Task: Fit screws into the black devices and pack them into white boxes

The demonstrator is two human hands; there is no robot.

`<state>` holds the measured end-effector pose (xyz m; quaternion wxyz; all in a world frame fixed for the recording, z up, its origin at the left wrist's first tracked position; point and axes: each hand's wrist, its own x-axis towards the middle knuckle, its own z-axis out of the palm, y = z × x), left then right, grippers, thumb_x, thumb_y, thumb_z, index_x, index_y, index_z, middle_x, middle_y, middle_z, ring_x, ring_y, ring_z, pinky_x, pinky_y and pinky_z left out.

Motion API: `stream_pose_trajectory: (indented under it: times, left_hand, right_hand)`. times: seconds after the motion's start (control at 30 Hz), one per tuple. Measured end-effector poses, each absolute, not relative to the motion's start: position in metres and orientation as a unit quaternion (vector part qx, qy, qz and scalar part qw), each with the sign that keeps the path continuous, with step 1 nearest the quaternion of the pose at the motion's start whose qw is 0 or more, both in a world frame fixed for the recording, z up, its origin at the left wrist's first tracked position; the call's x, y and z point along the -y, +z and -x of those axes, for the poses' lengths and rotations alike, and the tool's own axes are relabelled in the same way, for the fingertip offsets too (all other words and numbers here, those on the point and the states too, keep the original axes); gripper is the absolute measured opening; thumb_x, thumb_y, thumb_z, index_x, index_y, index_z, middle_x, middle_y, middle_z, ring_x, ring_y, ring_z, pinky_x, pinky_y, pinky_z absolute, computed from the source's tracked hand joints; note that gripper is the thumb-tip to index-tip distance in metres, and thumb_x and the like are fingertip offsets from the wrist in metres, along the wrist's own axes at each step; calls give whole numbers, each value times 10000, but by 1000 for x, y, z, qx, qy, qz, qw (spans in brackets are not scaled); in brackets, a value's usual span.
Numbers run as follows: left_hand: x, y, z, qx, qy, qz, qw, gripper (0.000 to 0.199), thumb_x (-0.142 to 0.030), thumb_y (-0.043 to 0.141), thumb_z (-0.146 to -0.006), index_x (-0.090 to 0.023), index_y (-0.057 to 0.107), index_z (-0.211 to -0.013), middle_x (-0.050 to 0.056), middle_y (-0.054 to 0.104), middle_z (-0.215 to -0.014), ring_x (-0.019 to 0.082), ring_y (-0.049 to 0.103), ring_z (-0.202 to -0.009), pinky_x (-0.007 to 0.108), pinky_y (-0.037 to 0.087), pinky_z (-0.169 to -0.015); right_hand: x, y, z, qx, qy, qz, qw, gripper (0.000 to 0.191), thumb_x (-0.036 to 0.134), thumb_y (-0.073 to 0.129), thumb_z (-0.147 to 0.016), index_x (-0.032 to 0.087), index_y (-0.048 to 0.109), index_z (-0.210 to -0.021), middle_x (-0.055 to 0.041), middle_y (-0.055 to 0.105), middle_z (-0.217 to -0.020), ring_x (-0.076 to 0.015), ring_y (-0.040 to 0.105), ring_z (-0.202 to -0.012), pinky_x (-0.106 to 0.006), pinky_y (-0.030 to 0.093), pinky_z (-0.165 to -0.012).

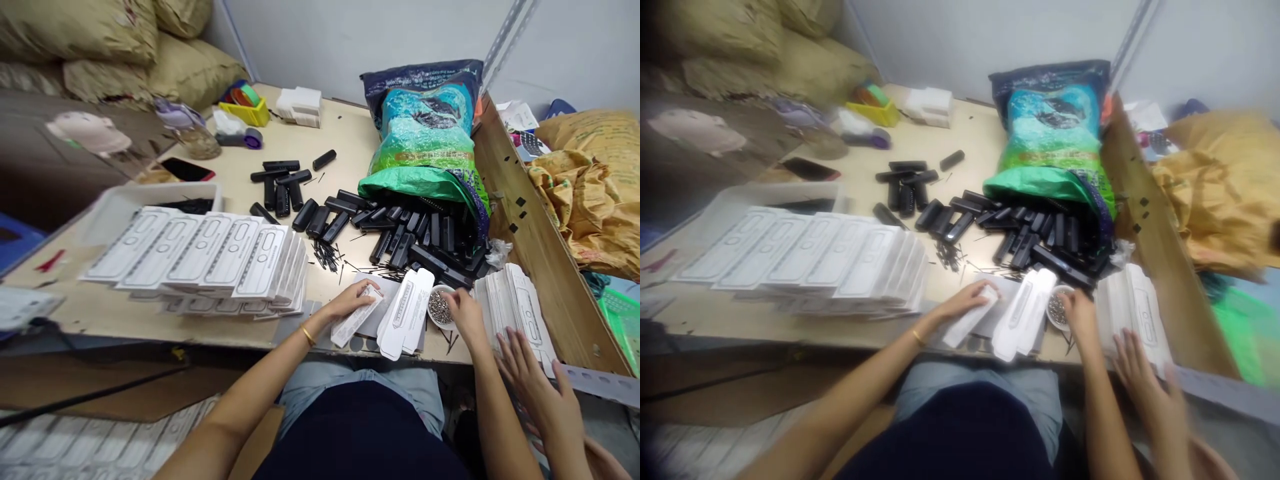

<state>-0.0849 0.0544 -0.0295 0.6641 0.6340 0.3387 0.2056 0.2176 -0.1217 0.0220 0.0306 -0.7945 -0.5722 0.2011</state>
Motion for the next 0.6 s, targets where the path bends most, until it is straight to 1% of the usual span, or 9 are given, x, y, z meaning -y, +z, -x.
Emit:
stream_pose_trajectory:
  times: [0.03, 0.1, 0.13, 0.2, 0.3, 0.4, 0.5, 0.53, 0.6]
  left_hand:
    - [-48, -29, 84, -338, 207, -602, 693, 344, -420, 623, -743, -187, 578, -993, 75, 647, -1056, 236, 588, -983, 358, 443, -882]
    - [-33, -29, 77, -345, 193, -542, 742, 339, -409, 591, -773, -194, 545, -1031, 67, 637, -1037, 215, 594, -929, 338, 463, -815]
    - [-26, -30, 71, -358, 188, -519, 753, 340, -402, 584, -780, -196, 531, -1044, 58, 633, -1005, 204, 595, -892, 326, 468, -780]
    - [-13, -33, 58, -383, 188, -490, 761, 336, -384, 575, -788, -194, 512, -1058, 40, 619, -949, 190, 588, -856, 311, 471, -751]
    - [-5, -38, 40, -405, 214, -465, 758, 302, -356, 565, -795, -186, 505, -1037, 35, 603, -944, 193, 578, -902, 320, 467, -797]
    - [-9, -39, 35, -398, 241, -471, 749, 326, -353, 587, -786, -176, 496, -1044, 52, 606, -988, 206, 578, -943, 353, 457, -854]
    - [-20, -28, 43, -372, 290, -505, 722, 435, -323, 642, -759, -188, 448, -1124, 89, 600, -1137, 217, 574, -1029, 377, 430, -925]
    - [-24, -22, 47, -365, 309, -522, 706, 472, -301, 658, -750, -197, 430, -1150, 99, 585, -1191, 221, 563, -1071, 376, 419, -947]
    - [-32, -11, 54, -353, 340, -563, 665, 517, -258, 671, -740, -212, 414, -1186, 110, 554, -1265, 227, 532, -1145, 369, 396, -985]
  right_hand:
    - [103, 13, -202, 576, 208, 790, 34, 392, 446, 353, -875, 301, 677, -709, -50, 717, -711, -185, 695, -758, -262, 510, -668]
    - [78, -5, -174, 573, 233, 785, 40, 425, 436, 361, -890, 201, 691, -765, -23, 704, -651, -171, 682, -664, -235, 497, -611]
    - [71, -13, -163, 565, 246, 787, 43, 412, 436, 377, -896, 177, 686, -811, -38, 716, -682, -182, 688, -673, -246, 495, -614]
    - [67, -24, -148, 541, 262, 798, 44, 387, 427, 397, -907, 148, 665, -926, -107, 735, -809, -233, 701, -771, -290, 494, -657]
    - [67, -27, -142, 508, 259, 822, 17, 420, 416, 376, -923, 99, 641, -1002, -190, 718, -873, -294, 687, -852, -346, 478, -691]
    - [64, -19, -148, 492, 252, 833, -32, 465, 470, 381, -913, 101, 665, -920, -213, 706, -828, -322, 676, -808, -371, 457, -652]
    - [58, -3, -156, 492, 236, 835, -74, 480, 538, 417, -876, 145, 672, -768, -190, 695, -754, -331, 659, -742, -377, 431, -600]
    - [55, 4, -158, 497, 224, 836, -62, 462, 544, 432, -866, 164, 666, -746, -165, 691, -731, -321, 653, -722, -371, 425, -591]
    - [46, 17, -158, 528, 207, 823, 23, 401, 532, 456, -859, 197, 658, -770, -107, 691, -734, -276, 642, -703, -349, 425, -599]
